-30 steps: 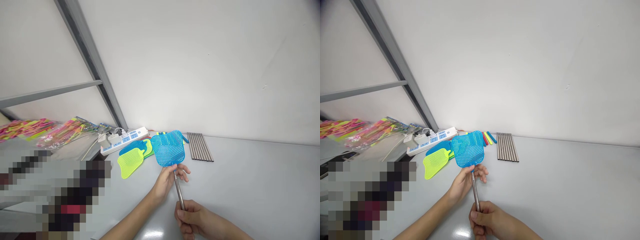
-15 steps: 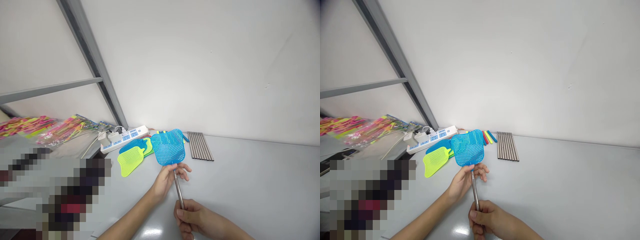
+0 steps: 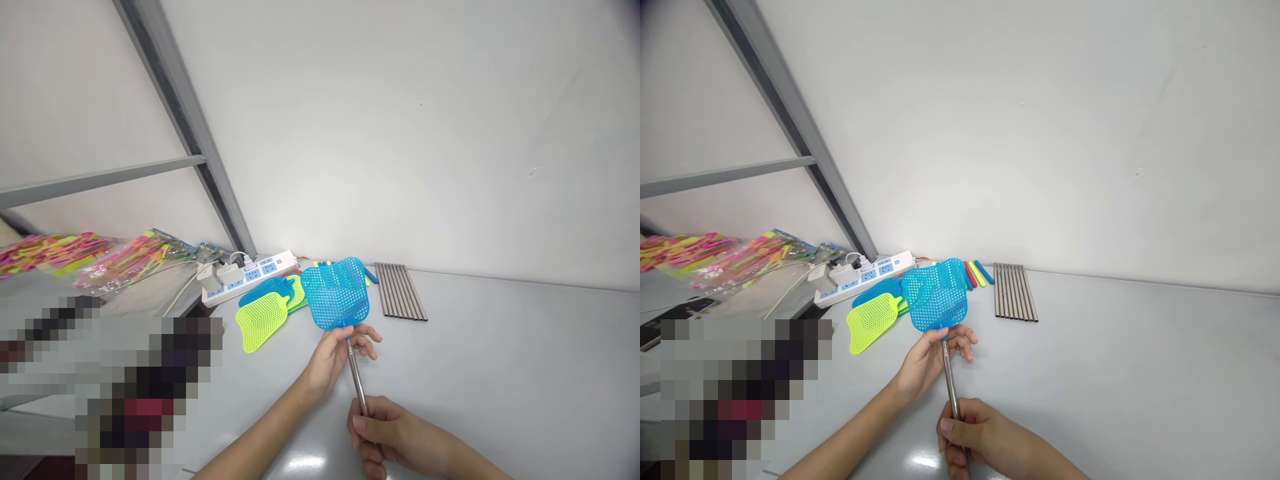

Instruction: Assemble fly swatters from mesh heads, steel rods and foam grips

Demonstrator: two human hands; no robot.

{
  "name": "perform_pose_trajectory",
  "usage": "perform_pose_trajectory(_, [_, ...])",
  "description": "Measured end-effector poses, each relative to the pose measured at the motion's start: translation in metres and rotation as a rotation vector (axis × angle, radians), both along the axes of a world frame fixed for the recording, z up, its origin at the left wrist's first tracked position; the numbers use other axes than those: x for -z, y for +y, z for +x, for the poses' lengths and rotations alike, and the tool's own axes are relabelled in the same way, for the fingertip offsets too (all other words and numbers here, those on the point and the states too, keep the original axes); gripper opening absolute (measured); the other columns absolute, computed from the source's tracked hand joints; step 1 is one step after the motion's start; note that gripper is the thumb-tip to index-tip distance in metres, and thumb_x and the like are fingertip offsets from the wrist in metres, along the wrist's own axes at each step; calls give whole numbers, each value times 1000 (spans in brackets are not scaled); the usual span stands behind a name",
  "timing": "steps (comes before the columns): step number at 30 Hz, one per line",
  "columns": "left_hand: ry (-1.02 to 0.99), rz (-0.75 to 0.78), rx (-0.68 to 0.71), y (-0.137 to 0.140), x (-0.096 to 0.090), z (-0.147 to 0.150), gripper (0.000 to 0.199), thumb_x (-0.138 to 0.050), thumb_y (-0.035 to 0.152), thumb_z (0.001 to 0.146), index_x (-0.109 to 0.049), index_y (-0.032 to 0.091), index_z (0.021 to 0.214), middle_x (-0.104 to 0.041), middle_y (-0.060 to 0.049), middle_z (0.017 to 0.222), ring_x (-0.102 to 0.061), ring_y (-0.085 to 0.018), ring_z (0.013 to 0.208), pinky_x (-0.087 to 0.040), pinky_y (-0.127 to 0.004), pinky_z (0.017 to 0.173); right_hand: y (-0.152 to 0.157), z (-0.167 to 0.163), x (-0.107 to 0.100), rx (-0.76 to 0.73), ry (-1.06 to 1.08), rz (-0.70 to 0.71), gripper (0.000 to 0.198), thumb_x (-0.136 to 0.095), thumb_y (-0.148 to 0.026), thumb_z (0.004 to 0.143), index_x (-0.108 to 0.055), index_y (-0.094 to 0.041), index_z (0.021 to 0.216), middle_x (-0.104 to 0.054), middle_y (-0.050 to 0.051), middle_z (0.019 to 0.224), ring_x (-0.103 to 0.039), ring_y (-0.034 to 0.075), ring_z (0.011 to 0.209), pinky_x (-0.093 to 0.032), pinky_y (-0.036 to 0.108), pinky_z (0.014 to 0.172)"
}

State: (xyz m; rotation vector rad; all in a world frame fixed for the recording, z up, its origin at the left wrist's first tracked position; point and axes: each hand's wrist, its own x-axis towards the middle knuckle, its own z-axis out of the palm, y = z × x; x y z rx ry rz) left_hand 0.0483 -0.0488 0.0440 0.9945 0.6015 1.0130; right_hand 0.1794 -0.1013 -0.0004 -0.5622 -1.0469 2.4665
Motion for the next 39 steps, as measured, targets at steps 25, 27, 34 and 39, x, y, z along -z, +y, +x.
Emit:
perform_pose_trajectory(25, [-14,-12,-23,1,2,-1,34,-27,21,77,-58,10,77,-57,-11,83,-50,-17,66,-34,-33,73,0,1,2,-8,-13,23,22,-51,-34,77,-46,-12,74,-40,-4,52,-44,6,46,-36,23,51])
perform_pose_trajectory(27, [-27,-13,-13,1,2,-1,34,-26,20,77,-59,10,77,-57,-10,83,-50,-17,66,-33,-34,74,0,1,2,-12,-11,26,22,-50,-33,77,-46,-12,74,-40,-4,52,-44,6,46,-36,23,51])
perform_pose_trajectory(34, [-48,-7,-1,1,3,-1,34,-26,18,78,-58,9,79,-57,-10,82,-50,-17,67,-33,-34,74,1,2,2,-16,-1,19,19,-48,-30,79,-45,-12,74,-40,-4,52,-45,7,46,-36,23,50])
perform_pose_trajectory(39, [-50,-4,1,1,4,-1,35,-25,18,78,-58,10,77,-56,-10,81,-50,-17,67,-32,-34,74,0,2,2,-17,4,16,19,-47,-30,79,-45,-12,74,-40,-4,52,-44,7,46,-35,23,49])
